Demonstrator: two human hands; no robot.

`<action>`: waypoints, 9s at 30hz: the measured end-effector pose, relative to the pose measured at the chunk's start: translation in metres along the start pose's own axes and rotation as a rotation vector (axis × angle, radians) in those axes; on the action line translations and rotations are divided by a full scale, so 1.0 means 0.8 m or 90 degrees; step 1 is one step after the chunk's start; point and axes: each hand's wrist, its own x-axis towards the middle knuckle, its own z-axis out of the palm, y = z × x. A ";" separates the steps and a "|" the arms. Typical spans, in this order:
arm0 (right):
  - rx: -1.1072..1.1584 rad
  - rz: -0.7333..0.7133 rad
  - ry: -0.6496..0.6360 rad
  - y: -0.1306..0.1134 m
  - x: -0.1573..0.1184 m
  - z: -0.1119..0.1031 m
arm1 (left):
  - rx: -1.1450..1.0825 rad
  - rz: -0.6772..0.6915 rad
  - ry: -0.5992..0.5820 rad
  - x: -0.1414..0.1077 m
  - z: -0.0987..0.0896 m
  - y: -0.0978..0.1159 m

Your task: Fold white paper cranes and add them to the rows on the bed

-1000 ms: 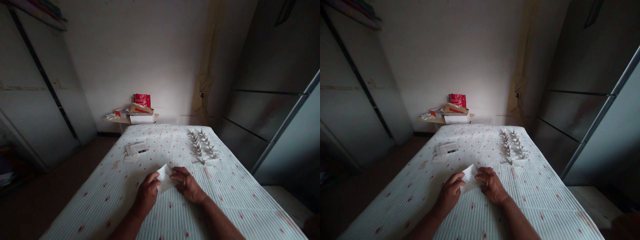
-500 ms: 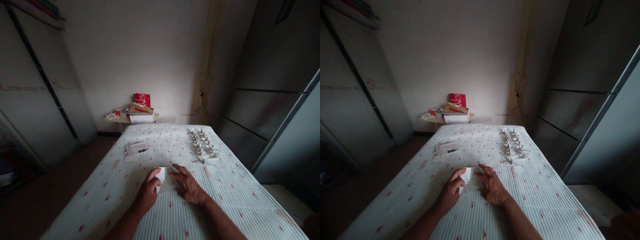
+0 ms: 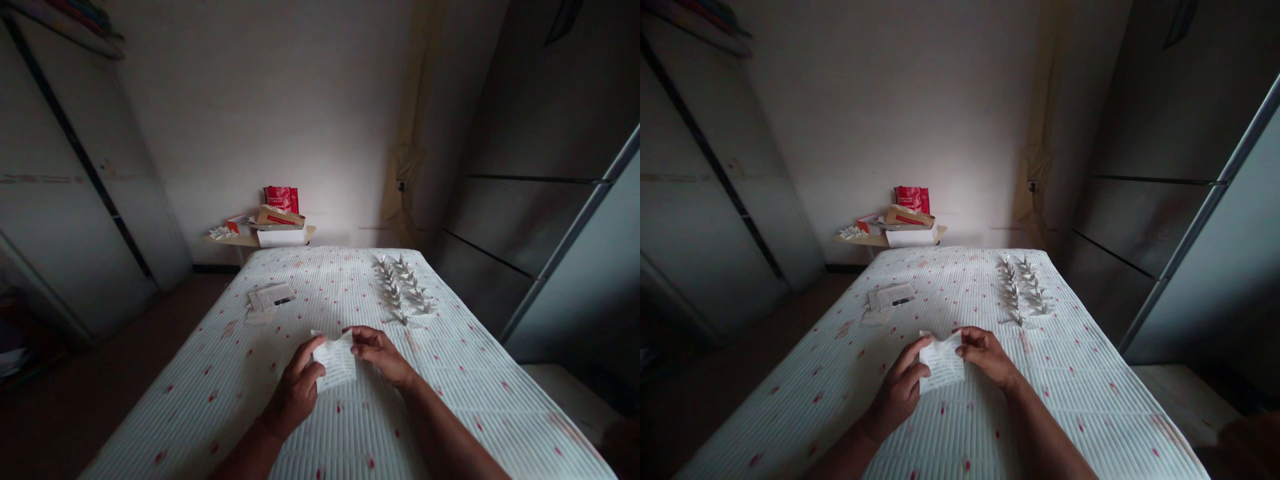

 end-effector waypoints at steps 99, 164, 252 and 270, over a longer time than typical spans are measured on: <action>-0.930 0.018 0.148 0.036 -0.012 0.004 | 0.273 -0.424 -0.361 0.047 0.029 0.000; -0.823 0.092 0.235 0.035 0.008 0.037 | 0.264 -0.355 -0.350 0.047 0.025 0.006; -0.565 -0.033 0.144 0.046 -0.004 -0.037 | 0.144 -0.351 -0.231 0.024 0.033 -0.005; -0.694 -0.215 0.091 0.038 0.007 -0.010 | 0.064 -0.289 -0.075 0.022 0.034 -0.003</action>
